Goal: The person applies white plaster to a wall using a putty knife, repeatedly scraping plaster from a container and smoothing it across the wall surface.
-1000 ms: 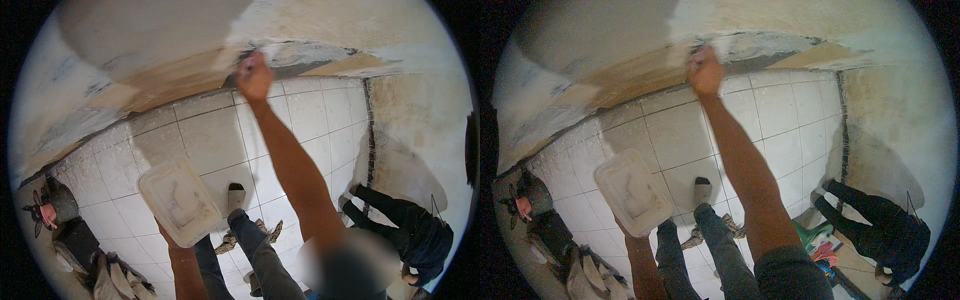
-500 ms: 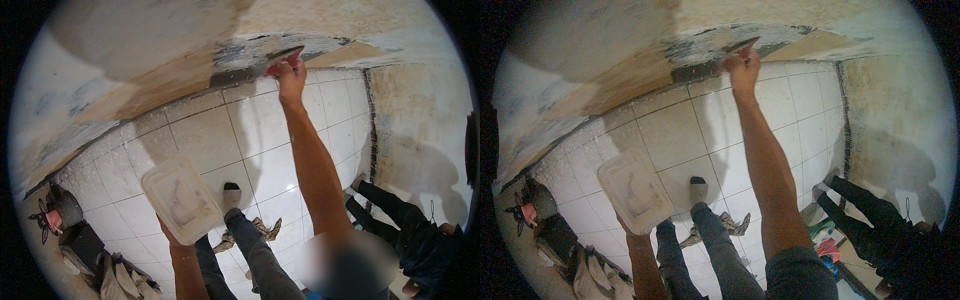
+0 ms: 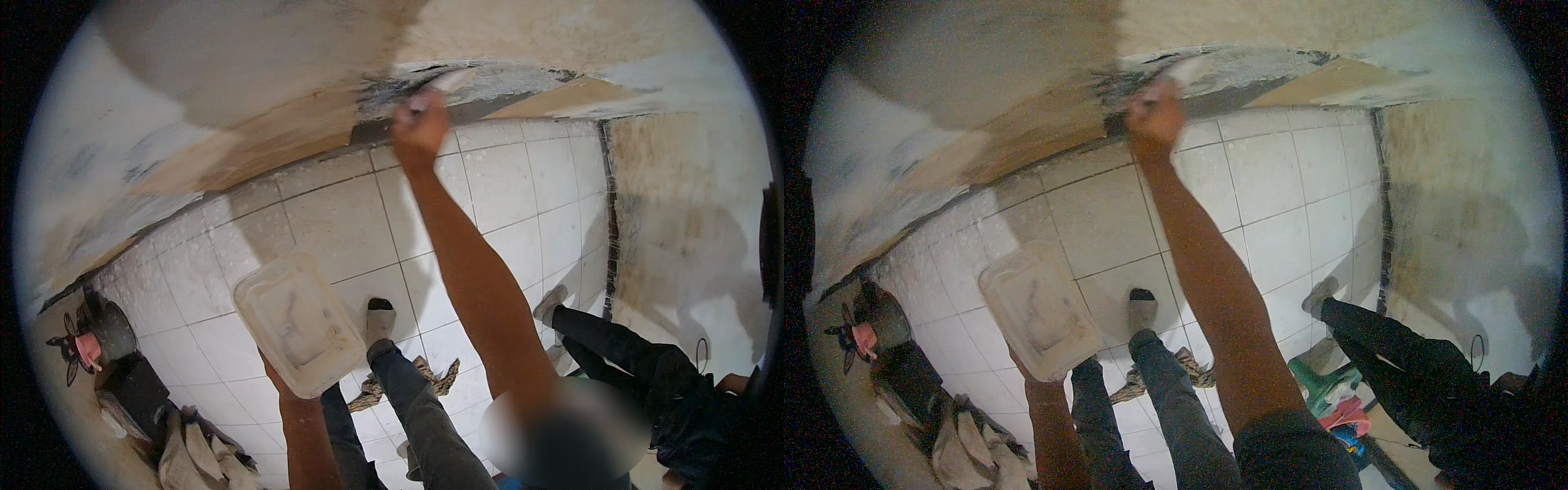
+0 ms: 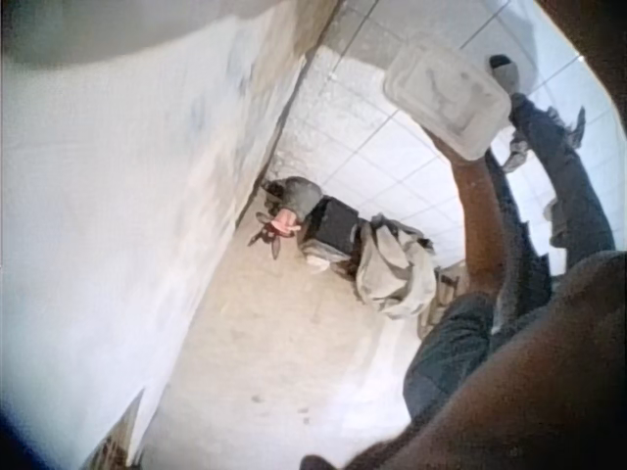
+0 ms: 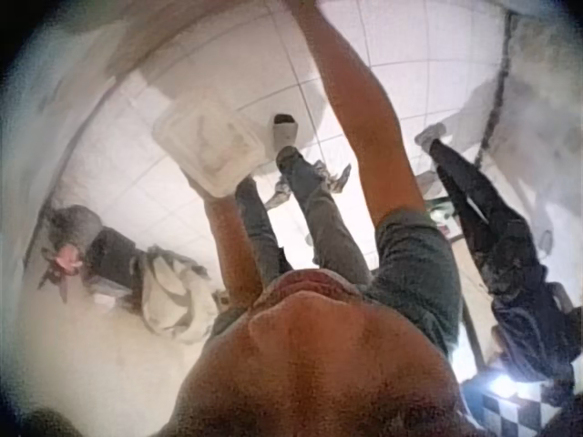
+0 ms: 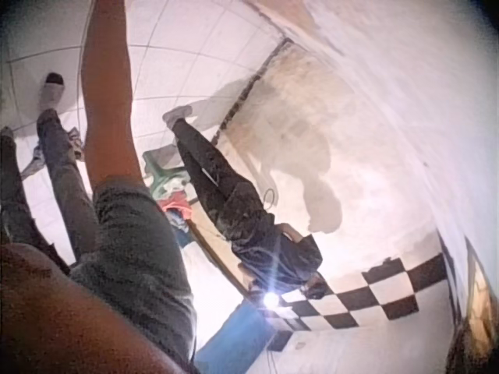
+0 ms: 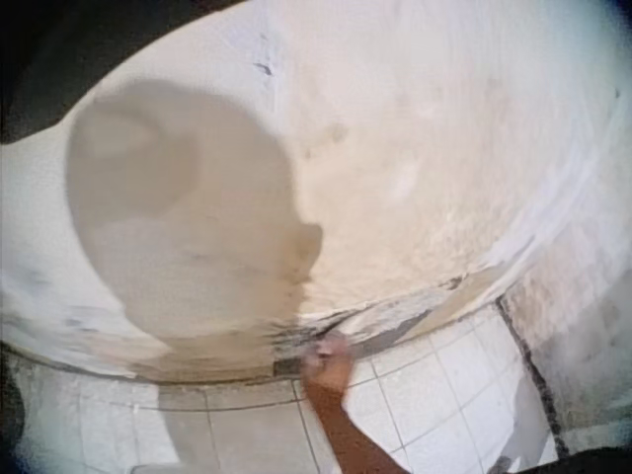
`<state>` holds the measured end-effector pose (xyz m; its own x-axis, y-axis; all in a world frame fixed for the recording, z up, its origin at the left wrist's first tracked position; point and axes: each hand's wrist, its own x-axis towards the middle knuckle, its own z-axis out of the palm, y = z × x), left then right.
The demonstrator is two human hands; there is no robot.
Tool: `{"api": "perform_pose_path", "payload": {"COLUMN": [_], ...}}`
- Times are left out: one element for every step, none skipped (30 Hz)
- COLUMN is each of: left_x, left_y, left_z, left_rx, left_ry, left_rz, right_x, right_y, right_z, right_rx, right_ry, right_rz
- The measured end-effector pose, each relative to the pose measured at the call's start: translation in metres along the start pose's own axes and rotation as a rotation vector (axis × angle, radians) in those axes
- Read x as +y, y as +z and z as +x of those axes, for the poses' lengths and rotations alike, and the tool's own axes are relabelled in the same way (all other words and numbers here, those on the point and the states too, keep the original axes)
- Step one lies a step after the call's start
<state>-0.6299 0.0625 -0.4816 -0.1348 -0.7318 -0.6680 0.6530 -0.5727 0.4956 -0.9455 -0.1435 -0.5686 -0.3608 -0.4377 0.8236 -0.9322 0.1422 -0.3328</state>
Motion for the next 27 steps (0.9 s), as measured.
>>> {"api": "perform_pose_path", "payload": {"left_x": [0.006,0.011,0.017,0.024,0.033,0.040,0.046,0.052,0.067,0.082,0.099,0.118,0.137,0.148,0.160,0.168,0.176,0.188,0.198,0.206,0.220,0.234,0.242,0.253,0.265,0.274,0.284], "left_y": [-0.004,-0.005,-0.009,-0.013,-0.019,-0.019,-0.014,-0.005,-0.008,-0.007,-0.006,-0.003,0.002,0.006,0.010,0.011,0.016,0.022,0.027,0.029,0.036,0.046,0.056,0.061,0.065,0.065,0.066], "left_z": [-0.003,-0.005,-0.011,-0.016,-0.023,-0.028,-0.033,-0.038,-0.048,-0.058,-0.073,-0.090,-0.101,-0.115,-0.130,-0.147,-0.156,-0.168,-0.174,-0.190,-0.203,-0.217,-0.228,-0.241,-0.251,-0.265,-0.274], "left_rx": [0.010,0.030,0.055,0.060,0.055,0.035,0.021,0.025,0.059,0.059,0.024,-0.018,-0.031,-0.050,-0.071,-0.065,-0.074,-0.082,-0.093,-0.144,-0.207,-0.215,-0.212,-0.208,-0.219,-0.235,-0.259], "left_ry": [0.014,0.034,0.056,0.068,0.051,0.029,0.044,0.062,0.096,0.125,0.117,0.109,0.139,0.097,0.060,0.056,0.062,0.071,0.080,0.055,0.047,0.067,0.085,0.096,0.104,0.105,0.114], "left_rz": [-0.001,-0.009,-0.020,-0.030,-0.059,-0.095,-0.114,-0.118,-0.111,-0.128,-0.158,-0.189,-0.202,-0.240,-0.276,-0.287,-0.266,-0.243,-0.253,-0.259,-0.262,-0.267,-0.235,-0.191,-0.191,-0.208,-0.224], "right_x": [-0.034,-0.063,-0.081,-0.096,-0.105,-0.094,-0.081,-0.060,-0.074,-0.083,-0.094,-0.110,-0.124,-0.134,-0.147,-0.161,-0.173,-0.187,-0.196,-0.207,-0.218,-0.229,-0.237,-0.256,-0.278,-0.297,-0.316], "right_y": [0.006,0.008,-0.005,-0.025,-0.048,-0.075,-0.103,-0.135,-0.170,-0.207,-0.243,-0.281,-0.305,-0.330,-0.352,-0.379,-0.394,-0.408,-0.413,-0.415,-0.414,-0.413,-0.411,-0.409,-0.409,-0.411,-0.410], "right_z": [-0.004,-0.009,-0.025,-0.046,-0.063,-0.081,-0.095,-0.113,-0.121,-0.121,-0.120,-0.114,-0.100,-0.081,-0.060,-0.039,-0.014,0.011,0.031,0.047,0.068,0.089,0.110,0.133,0.161,0.181,0.201], "right_rx": [-0.241,-0.425,-0.629,-0.832,-0.964,-1.070,-1.170,-1.118,-1.118,-1.125,-1.117,-1.039,-0.948,-0.956,-0.961,-0.969,-0.970,-0.919,-0.862,-0.862,-0.866,-0.874,-0.881,-0.875,-0.863,-0.869,-0.840], "right_ry": [0.067,0.144,0.175,0.199,0.230,0.304,0.374,0.192,0.495,0.672,0.852,1.031,1.203,1.193,1.226,1.265,1.245,1.333,1.423,1.383,1.365,1.299,1.232,1.186,1.135,1.128,1.115], "right_rz": [0.236,0.354,0.382,0.402,0.437,0.398,0.341,0.216,0.284,0.298,0.310,0.457,0.606,0.599,0.577,0.547,0.552,0.644,0.734,0.690,0.706,0.718,0.722,0.753,0.783,0.793,0.898]}}
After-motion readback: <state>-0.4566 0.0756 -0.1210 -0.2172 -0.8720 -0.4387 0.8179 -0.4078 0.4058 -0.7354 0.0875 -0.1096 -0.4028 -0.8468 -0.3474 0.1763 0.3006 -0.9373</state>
